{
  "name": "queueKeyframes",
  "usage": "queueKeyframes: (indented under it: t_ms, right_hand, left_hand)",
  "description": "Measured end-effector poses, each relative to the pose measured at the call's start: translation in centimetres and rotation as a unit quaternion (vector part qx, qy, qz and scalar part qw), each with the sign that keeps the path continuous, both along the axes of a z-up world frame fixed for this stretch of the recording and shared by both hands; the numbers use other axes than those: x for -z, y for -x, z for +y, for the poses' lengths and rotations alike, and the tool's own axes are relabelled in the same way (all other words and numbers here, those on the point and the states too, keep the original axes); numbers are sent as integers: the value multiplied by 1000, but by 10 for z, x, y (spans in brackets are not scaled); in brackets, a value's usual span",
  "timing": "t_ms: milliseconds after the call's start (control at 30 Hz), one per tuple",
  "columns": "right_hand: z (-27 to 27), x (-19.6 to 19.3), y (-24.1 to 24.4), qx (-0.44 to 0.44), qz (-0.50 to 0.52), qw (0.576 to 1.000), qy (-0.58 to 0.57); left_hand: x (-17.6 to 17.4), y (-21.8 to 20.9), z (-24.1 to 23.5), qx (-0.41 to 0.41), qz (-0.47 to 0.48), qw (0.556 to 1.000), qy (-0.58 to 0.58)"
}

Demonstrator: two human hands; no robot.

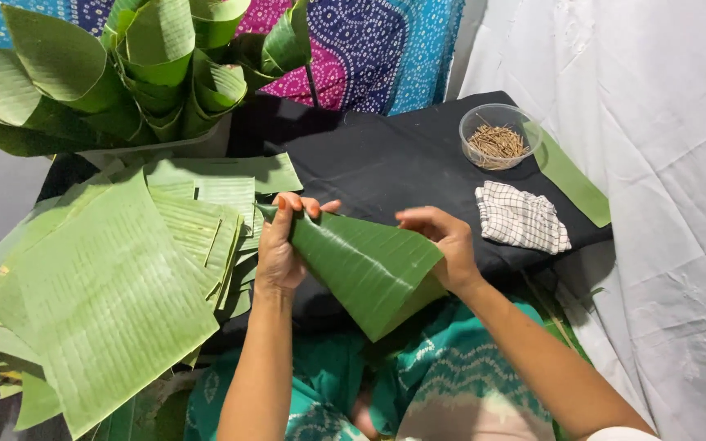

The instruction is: Cleaning banana leaves with a cloth and folding them into cone shapes for food packaging.

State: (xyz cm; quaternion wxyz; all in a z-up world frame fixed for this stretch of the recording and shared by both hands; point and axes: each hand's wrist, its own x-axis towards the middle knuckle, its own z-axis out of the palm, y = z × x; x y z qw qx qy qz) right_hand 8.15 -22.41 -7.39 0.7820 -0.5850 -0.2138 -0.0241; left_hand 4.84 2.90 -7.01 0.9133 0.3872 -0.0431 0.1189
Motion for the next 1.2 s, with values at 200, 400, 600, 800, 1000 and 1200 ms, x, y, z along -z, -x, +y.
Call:
queueKeyframes:
  t_ms: [200,400,600,800,1000,1200]
  right_hand:
    - [10,8,-5,-159,68,983,64]
    - [9,-12,3,72,-418,864,272]
    - [5,-24,15,198,-531,743,356]
    - [-17,-27,11,37,-160,932,323]
    - [-7,-41,11,298,-553,677,382]
    - [3,-64,19,249,-553,731,312]
  left_hand:
    - [-9,-3,-15,-5,27,998,63]
    - [-2,-19,-19,-176,162,969,56]
    - [14,-23,-25,-151,237,958,50]
    - [13,-24,-11,-164,173,967,85]
    - [58,-49,-12,-254,275,923,93]
    - [102,-71,-6,-289,336,896,-30]
